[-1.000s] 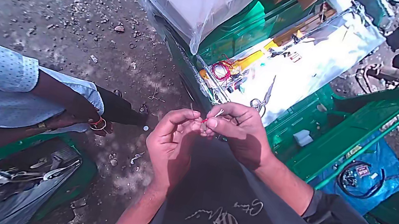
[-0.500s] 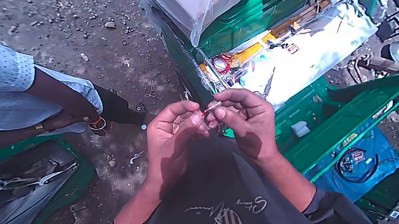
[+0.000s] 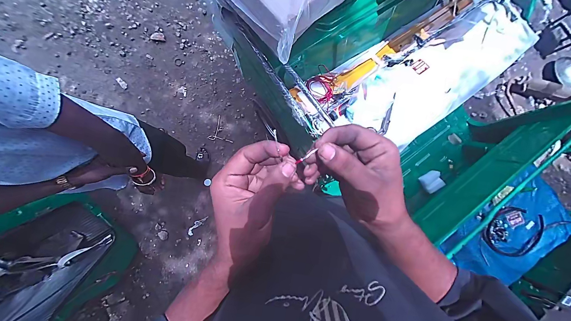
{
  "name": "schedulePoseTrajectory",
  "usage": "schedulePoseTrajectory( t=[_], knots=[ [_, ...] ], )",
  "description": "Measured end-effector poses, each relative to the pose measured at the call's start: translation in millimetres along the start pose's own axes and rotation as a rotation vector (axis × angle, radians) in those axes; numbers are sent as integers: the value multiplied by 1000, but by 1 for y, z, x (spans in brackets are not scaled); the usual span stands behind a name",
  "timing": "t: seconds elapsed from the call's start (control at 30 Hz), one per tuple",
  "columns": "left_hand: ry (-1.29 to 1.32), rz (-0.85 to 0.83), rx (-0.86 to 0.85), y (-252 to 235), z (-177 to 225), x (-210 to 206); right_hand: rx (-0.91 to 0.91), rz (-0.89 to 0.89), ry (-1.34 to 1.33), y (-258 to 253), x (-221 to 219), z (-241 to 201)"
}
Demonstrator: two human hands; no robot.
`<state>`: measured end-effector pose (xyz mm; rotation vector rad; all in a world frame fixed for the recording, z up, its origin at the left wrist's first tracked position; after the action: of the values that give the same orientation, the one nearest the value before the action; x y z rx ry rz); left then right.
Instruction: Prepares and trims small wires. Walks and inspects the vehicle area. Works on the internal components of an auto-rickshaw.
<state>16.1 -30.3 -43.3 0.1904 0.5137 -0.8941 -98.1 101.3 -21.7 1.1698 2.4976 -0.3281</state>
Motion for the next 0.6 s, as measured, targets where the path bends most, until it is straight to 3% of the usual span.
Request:
schedulePoseTrajectory(
  t=[0.37, 0.6],
  knots=[
    [-184, 50, -287, 10, 3, 3, -90, 3, -60, 14, -6, 9],
    [-214, 52, -310, 18, 4, 5, -101, 12, -83, 23, -8, 12]
  ],
)
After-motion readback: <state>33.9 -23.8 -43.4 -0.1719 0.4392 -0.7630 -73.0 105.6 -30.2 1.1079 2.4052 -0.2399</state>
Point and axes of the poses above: each hand's wrist, its own y-axis away from the middle knuckle, its own x-axis out of the back of the hand, z = x × y, the point moved 1 cm from there along -y, towards the middle knuckle, and after that the axes turned 5 degrees about z, right-handed, at the moved point
